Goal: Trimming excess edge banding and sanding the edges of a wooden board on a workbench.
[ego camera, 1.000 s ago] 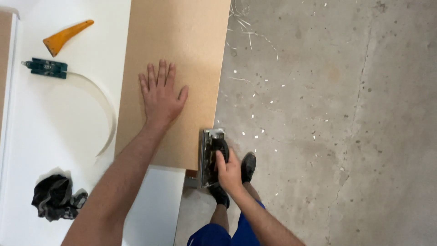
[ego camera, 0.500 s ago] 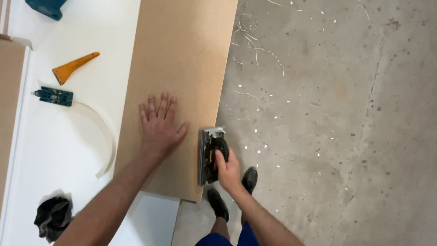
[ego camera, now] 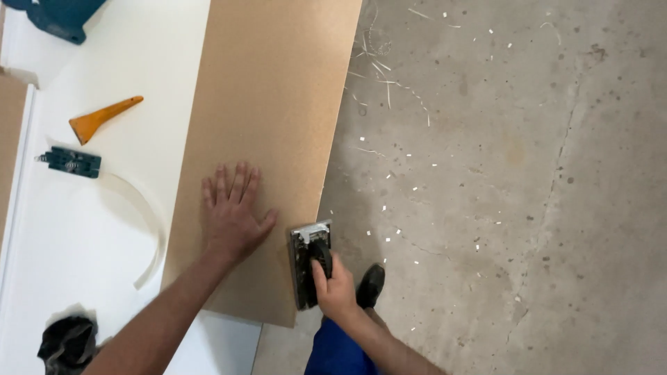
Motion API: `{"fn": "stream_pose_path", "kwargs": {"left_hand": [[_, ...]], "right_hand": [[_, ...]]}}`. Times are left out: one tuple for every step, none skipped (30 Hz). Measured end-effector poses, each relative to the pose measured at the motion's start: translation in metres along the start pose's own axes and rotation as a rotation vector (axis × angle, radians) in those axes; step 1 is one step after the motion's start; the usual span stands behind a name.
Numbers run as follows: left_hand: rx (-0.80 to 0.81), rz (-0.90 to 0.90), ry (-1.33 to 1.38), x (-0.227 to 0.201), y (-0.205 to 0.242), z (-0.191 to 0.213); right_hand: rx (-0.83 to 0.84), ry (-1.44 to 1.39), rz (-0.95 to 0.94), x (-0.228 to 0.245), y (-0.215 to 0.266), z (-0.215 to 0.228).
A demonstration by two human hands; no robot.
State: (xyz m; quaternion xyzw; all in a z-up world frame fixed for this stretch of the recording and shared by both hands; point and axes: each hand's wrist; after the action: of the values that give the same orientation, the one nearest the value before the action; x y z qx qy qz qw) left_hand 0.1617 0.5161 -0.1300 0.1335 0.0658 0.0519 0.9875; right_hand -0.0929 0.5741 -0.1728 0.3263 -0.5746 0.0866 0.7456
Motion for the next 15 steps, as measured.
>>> {"fn": "stream_pose_path", "kwargs": {"left_hand": [[-0.001, 0.0, 0.003, 0.0, -0.002, -0.004], [-0.053, -0.016, -0.011, 0.0, -0.003, -0.007], [-0.107, -0.019, -0.024, 0.001, 0.0, -0.012], [-0.109, -0.006, -0.021, 0.004, 0.002, -0.011], [-0.148, -0.027, -0.028, 0.004, 0.001, -0.012], [-0.187, -0.048, -0.034, 0.004, -0.001, -0.013], [-0.193, -0.052, -0.029, 0.002, -0.003, -0.013], [-0.174, -0.045, -0.003, 0.002, -0.006, -0.012], [-0.156, -0.035, 0.024, 0.006, -0.007, -0.013], [-0.163, -0.035, 0.03, 0.008, -0.003, -0.017], [-0.216, -0.05, -0.016, 0.008, -0.003, -0.018], [-0.268, -0.065, -0.061, 0.007, -0.004, -0.02], [-0.269, -0.061, -0.056, 0.006, 0.0, -0.018], [-0.212, -0.036, -0.055, 0.004, 0.003, -0.017], [-0.165, -0.021, -0.063, 0.005, -0.001, -0.013]], "right_hand": [[0.0, 0.003, 0.0, 0.006, -0.052, 0.022], [-0.075, 0.102, -0.02, 0.015, -0.1, 0.045], [-0.139, 0.203, -0.036, 0.028, -0.147, 0.067], [-0.127, 0.208, -0.032, 0.046, -0.212, 0.093], [-0.192, 0.253, 0.007, 0.07, -0.272, 0.125], [-0.256, 0.298, 0.046, 0.104, -0.33, 0.16], [-0.262, 0.304, 0.048, 0.109, -0.335, 0.164], [-0.27, 0.336, 0.043, 0.114, -0.341, 0.169], [-0.276, 0.37, 0.039, 0.119, -0.348, 0.168], [-0.278, 0.377, 0.043, 0.111, -0.295, 0.13], [-0.206, 0.309, -0.009, 0.097, -0.232, 0.098], [-0.133, 0.241, -0.061, 0.076, -0.152, 0.077], [-0.131, 0.247, -0.062, 0.063, -0.114, 0.06], [-0.049, 0.23, -0.11, 0.051, -0.076, 0.044], [0.021, 0.208, -0.147, 0.039, -0.044, 0.029]]}}
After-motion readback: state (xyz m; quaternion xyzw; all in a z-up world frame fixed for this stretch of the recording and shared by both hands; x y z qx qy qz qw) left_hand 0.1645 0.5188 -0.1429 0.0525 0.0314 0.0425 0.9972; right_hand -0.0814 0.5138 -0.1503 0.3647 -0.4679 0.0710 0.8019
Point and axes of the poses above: each hand's wrist, its own y-axis away from the middle knuckle, its own z-axis out of the back of the hand, x = y × z, and after that the axes turned 14 degrees about x, right-handed
